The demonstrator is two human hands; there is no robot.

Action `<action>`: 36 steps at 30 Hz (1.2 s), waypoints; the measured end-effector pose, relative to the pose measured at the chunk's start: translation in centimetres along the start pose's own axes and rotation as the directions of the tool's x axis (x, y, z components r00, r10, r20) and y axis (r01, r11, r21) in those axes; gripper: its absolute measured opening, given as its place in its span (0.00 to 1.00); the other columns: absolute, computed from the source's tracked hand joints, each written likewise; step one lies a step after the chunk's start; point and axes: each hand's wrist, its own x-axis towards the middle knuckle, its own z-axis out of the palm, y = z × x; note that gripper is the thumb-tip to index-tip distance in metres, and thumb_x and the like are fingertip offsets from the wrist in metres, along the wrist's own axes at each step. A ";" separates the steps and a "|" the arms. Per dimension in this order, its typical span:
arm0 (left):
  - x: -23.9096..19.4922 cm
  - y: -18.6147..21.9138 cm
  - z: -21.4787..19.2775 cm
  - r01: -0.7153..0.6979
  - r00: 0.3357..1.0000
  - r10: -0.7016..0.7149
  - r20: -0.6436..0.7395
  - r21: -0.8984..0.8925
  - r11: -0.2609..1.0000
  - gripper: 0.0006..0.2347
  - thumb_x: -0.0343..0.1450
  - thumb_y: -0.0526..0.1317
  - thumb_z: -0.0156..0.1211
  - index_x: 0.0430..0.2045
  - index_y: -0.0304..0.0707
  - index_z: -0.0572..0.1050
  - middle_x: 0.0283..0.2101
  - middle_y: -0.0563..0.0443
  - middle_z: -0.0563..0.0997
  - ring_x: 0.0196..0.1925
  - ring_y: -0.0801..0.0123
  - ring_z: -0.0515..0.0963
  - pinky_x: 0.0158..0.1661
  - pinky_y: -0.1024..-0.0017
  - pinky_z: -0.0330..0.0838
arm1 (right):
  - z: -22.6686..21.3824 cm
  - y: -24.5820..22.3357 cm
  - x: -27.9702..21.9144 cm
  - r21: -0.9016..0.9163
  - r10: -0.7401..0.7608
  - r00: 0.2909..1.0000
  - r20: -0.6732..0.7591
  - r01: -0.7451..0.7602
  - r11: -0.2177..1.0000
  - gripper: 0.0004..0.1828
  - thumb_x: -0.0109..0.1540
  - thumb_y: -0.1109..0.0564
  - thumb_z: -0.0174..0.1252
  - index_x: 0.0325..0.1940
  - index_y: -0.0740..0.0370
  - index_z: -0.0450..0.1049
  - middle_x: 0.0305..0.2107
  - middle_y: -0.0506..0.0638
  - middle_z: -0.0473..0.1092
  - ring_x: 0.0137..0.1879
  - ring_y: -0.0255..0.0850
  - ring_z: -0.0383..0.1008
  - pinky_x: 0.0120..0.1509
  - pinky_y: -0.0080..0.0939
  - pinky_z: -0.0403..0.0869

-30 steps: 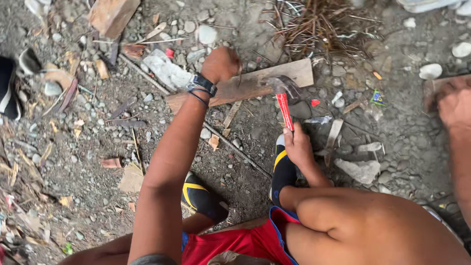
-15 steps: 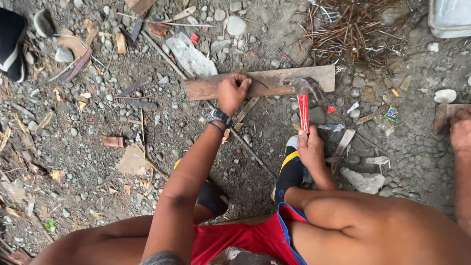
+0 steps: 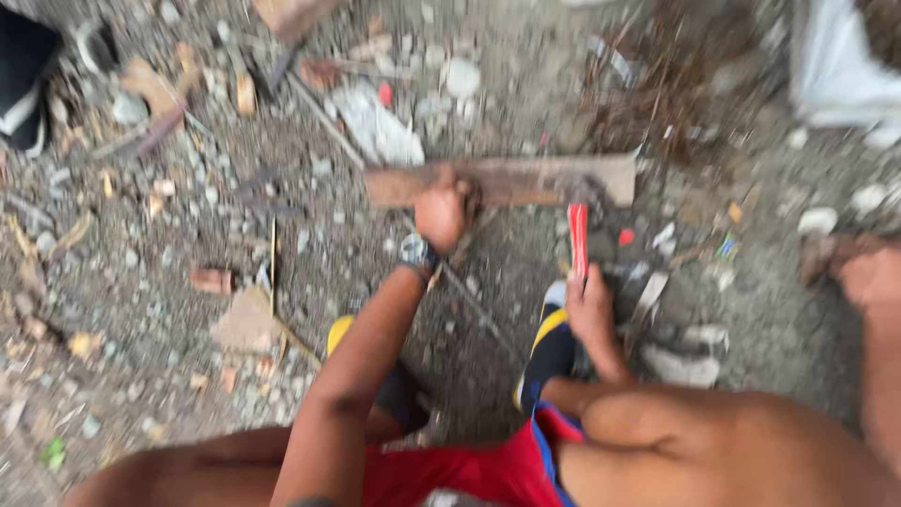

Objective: The person picks bent nails from a pile, places them on a wooden block, and straightens them by hammering them.

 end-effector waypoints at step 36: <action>1.2 0.6 2.0 0.272 0.962 -0.269 0.042 -0.185 0.944 0.02 0.66 0.38 0.63 0.25 0.44 0.80 0.38 0.44 0.83 0.36 0.47 0.84 0.38 0.53 0.77 | -5.8 -10.7 2.8 -0.139 -0.192 0.942 0.276 0.237 0.962 0.19 0.70 0.50 0.51 0.64 0.56 0.63 0.33 0.69 0.75 0.41 0.74 0.73 0.42 0.70 0.69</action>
